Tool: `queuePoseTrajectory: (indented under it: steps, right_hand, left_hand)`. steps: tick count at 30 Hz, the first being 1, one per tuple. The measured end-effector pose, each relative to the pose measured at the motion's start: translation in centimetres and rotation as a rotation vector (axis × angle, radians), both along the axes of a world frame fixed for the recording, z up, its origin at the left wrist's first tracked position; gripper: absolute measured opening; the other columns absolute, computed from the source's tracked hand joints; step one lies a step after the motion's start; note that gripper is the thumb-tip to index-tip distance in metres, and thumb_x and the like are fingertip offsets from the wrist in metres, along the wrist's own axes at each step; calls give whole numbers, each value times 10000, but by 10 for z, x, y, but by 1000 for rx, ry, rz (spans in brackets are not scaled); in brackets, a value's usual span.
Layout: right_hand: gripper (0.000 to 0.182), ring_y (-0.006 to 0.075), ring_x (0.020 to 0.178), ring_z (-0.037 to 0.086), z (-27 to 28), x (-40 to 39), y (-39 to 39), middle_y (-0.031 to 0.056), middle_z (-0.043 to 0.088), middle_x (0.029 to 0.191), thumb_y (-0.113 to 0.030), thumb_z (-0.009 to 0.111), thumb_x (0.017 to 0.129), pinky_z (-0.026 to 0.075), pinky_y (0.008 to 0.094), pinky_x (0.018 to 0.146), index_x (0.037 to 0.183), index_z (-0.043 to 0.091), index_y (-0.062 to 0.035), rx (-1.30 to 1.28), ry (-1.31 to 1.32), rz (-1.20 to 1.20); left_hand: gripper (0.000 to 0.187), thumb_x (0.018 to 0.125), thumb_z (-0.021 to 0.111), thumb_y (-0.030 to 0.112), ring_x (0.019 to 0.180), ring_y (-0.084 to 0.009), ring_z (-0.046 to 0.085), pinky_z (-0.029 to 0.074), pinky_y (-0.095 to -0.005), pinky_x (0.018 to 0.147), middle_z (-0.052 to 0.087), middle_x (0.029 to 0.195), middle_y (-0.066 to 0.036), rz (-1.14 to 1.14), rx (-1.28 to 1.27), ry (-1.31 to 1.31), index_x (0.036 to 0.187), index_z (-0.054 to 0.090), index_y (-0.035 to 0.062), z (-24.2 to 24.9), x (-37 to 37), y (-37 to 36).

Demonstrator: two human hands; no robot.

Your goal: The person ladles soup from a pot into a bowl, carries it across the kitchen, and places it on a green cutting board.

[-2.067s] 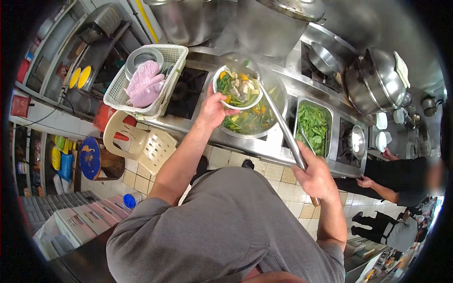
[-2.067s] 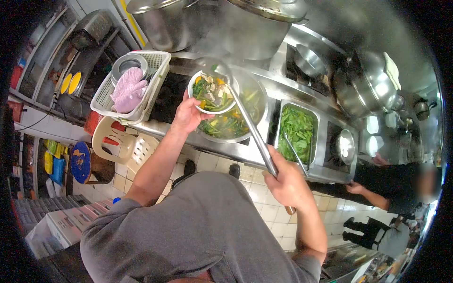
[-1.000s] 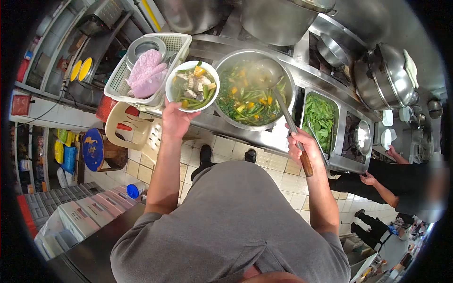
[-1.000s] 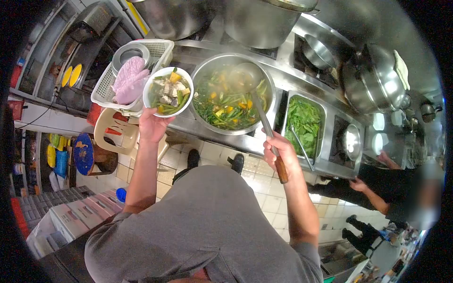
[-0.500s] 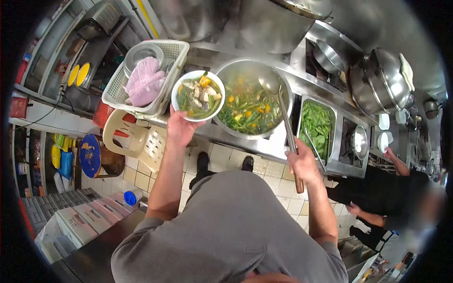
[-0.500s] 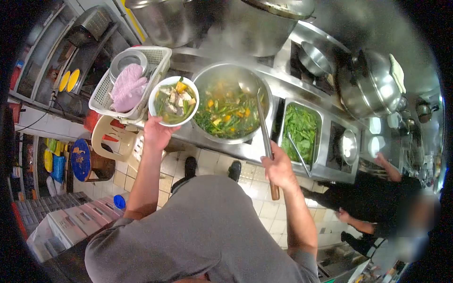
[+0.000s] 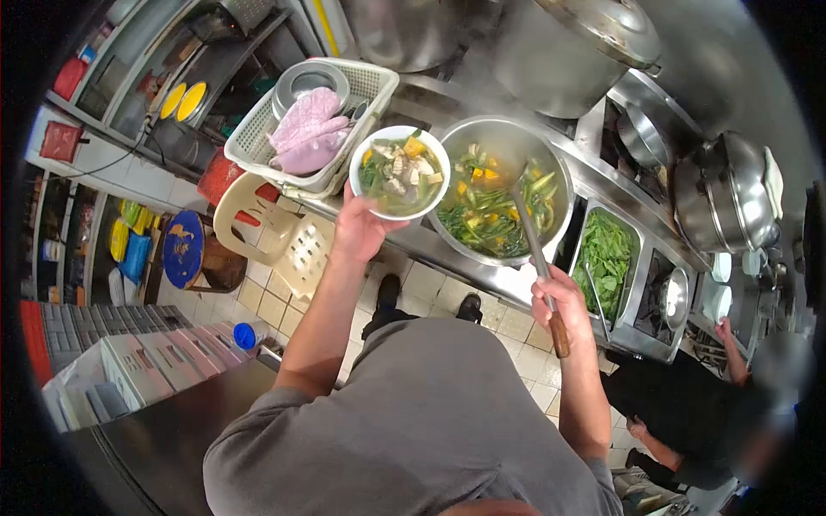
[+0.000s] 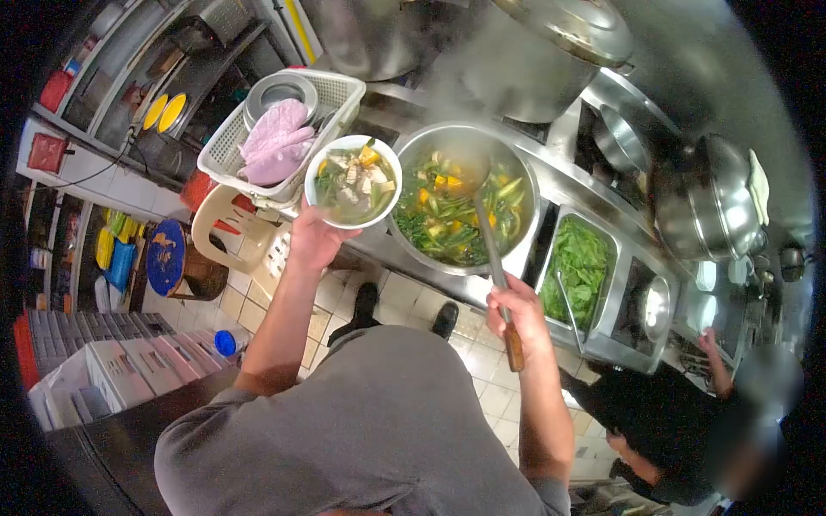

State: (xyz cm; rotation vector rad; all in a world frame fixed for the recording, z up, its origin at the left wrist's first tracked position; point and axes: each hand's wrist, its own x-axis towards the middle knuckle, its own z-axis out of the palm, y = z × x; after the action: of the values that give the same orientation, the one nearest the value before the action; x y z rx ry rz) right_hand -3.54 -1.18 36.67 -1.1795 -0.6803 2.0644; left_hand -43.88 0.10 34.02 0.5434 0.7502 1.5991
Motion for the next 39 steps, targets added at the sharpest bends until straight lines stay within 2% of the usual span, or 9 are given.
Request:
queuePoseTrajectory:
  steps: [6,12,13,17,21,28,33,36,39]
  right_hand:
    - [503,109,445,503,20,12,-21,43,585,807,-108,636,1013,379,267,384,1479,515,37,-15,79,-103]
    - [499,119,448,504,47,20,-34,62,603,812,-80,615,1003,369,267,398,1480,521,31,11,5,-133]
    - [505,121,439,505,46,24,-35,53,587,801,-96,613,1035,371,273,377,1508,496,35,2,29,-141]
    - [539,125,420,491,57,33,-40,73,620,798,-84,624,1026,369,281,369,1528,471,42,3,64,-168]
    - [597,134,418,502,70,40,-47,78,599,767,-43,604,996,357,278,362,1548,417,84,-18,149,-214]
    - [627,137,395,494,119,40,-63,87,589,722,-49,625,989,352,284,340,1559,399,84,86,191,-136]
    - [625,128,412,500,130,27,-63,62,598,702,-27,655,967,387,268,374,1556,457,45,73,99,-45]
    - [645,121,438,516,124,18,-62,45,607,726,7,645,968,415,264,398,1582,447,19,152,-181,98]
    - [667,86,490,520,115,15,-67,5,583,749,66,618,982,446,254,452,1617,432,-19,276,-326,172]
  left_hand:
    - [808,895,568,110,1186,-424,713,724,-506,778,500,1524,-231,-5,-37,0,1633,243,155,-2,5,7]
    - [783,901,570,131,1192,-415,713,720,-510,798,523,1508,-224,-48,-40,-13,1617,253,156,-11,12,14]
    - [780,903,571,130,1199,-414,709,719,-512,801,521,1510,-222,-55,-36,-7,1615,256,159,-10,14,17]
    - [775,908,573,120,1225,-411,697,717,-519,810,509,1523,-214,-61,-49,-7,1615,260,174,-10,23,23]
    - [774,915,564,101,1230,-408,694,720,-521,812,492,1534,-208,-62,-90,-18,1620,258,192,-13,32,30]
    - [787,912,558,71,1251,-414,677,720,-549,800,484,1530,-190,-106,-64,-96,1623,261,233,-31,56,51]
    - [782,905,553,57,1255,-420,672,719,-565,788,478,1532,-188,-130,-80,-137,1618,286,235,-26,79,63]
    - [793,900,549,55,1270,-424,661,715,-579,792,472,1538,-189,-142,-91,-139,1624,286,244,-22,85,66]
    - [746,899,575,89,1276,-428,658,717,-567,827,494,1516,-200,-149,-53,-106,1585,307,206,-19,88,64]
